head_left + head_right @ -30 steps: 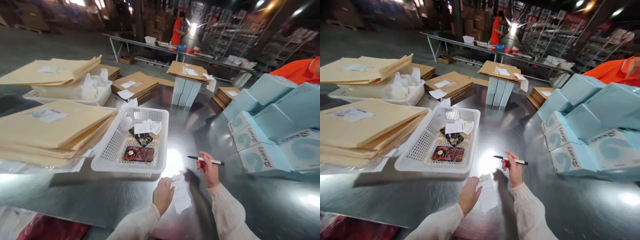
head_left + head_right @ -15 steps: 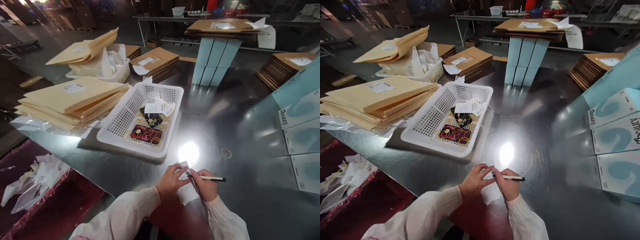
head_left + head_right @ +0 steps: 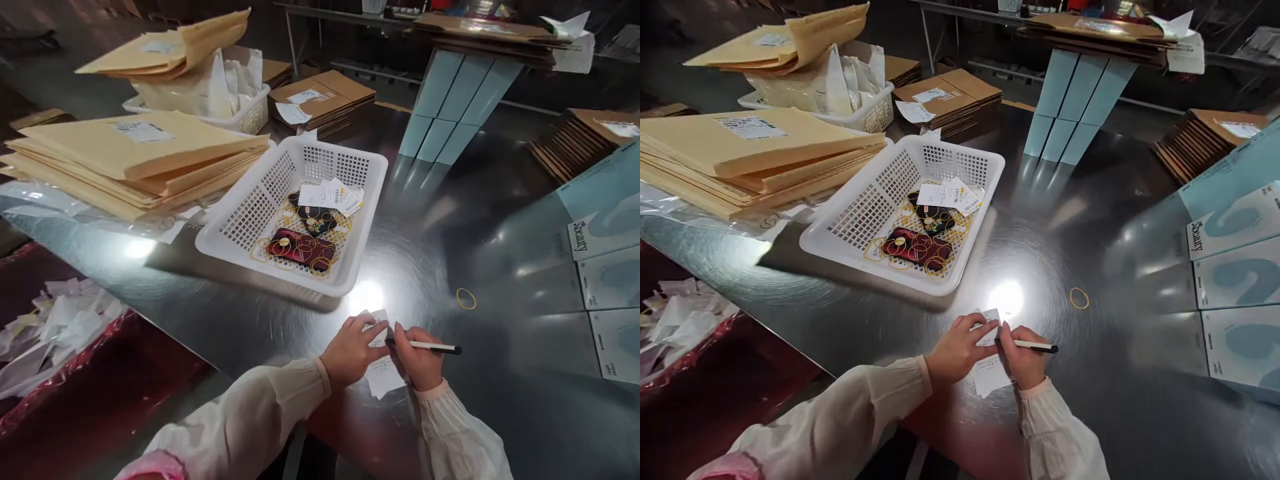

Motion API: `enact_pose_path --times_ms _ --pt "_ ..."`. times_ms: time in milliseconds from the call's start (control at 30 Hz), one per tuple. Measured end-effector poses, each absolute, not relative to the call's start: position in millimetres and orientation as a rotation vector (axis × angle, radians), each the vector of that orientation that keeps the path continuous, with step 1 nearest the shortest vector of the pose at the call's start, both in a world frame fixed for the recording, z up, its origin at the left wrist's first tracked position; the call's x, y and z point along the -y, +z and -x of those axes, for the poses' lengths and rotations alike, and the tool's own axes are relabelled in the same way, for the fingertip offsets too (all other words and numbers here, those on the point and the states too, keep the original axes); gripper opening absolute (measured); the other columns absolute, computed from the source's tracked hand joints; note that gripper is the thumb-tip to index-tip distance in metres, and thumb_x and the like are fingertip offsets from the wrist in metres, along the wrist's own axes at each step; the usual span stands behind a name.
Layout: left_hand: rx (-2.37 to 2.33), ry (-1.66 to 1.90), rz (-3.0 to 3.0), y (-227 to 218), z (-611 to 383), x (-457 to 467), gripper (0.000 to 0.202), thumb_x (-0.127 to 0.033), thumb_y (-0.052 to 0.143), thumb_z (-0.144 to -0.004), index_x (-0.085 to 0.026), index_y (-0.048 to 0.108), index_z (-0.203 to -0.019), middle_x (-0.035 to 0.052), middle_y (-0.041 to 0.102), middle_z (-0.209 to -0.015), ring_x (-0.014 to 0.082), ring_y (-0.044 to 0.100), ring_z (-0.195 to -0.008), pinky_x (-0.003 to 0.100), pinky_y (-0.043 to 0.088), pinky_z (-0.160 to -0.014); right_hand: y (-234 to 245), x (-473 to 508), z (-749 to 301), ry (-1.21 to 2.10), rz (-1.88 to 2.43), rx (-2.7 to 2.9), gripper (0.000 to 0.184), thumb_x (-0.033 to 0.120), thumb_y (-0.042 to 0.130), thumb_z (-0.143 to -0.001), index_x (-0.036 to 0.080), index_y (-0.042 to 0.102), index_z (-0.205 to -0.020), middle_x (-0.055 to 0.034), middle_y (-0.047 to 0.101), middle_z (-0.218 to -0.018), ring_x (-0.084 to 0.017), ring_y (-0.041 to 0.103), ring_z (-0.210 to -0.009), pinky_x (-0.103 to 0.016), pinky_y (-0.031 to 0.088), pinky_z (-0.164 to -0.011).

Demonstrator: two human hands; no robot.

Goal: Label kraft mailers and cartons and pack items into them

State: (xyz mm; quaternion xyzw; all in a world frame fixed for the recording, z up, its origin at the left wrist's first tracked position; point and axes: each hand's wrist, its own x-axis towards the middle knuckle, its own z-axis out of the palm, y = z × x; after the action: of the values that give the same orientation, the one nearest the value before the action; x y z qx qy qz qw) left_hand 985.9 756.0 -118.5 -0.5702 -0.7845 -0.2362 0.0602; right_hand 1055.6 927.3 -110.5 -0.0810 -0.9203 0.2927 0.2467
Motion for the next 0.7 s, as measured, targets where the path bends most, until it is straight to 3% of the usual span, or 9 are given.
enact_pose_path --times_ms 200,700 --pt "2.354 -0.731 1.718 -118 -987 -756 0.032 -0.021 0.05 -0.091 -0.032 0.064 -0.117 0.0068 0.05 -0.136 0.0275 0.042 -0.113 0.041 0.041 -0.085 -104 -920 -1054 0.872 0.361 2.435 0.048 0.039 0.056 -0.088 0.021 0.044 -0.045 0.0055 0.041 -0.041 -0.008 0.037 -0.039 -0.024 0.03 -0.044" --pt "2.397 -0.686 1.711 -119 -988 -756 0.036 -0.022 0.049 -0.092 -0.037 0.06 -0.123 0.0049 0.05 -0.137 0.0266 0.042 -0.113 0.041 0.04 -0.087 -102 -923 -1052 0.82 0.263 2.452 0.049 0.036 0.053 -0.089 0.02 0.041 -0.044 0.0056 0.04 -0.04 -0.007 0.036 -0.037 -0.026 0.029 -0.045"
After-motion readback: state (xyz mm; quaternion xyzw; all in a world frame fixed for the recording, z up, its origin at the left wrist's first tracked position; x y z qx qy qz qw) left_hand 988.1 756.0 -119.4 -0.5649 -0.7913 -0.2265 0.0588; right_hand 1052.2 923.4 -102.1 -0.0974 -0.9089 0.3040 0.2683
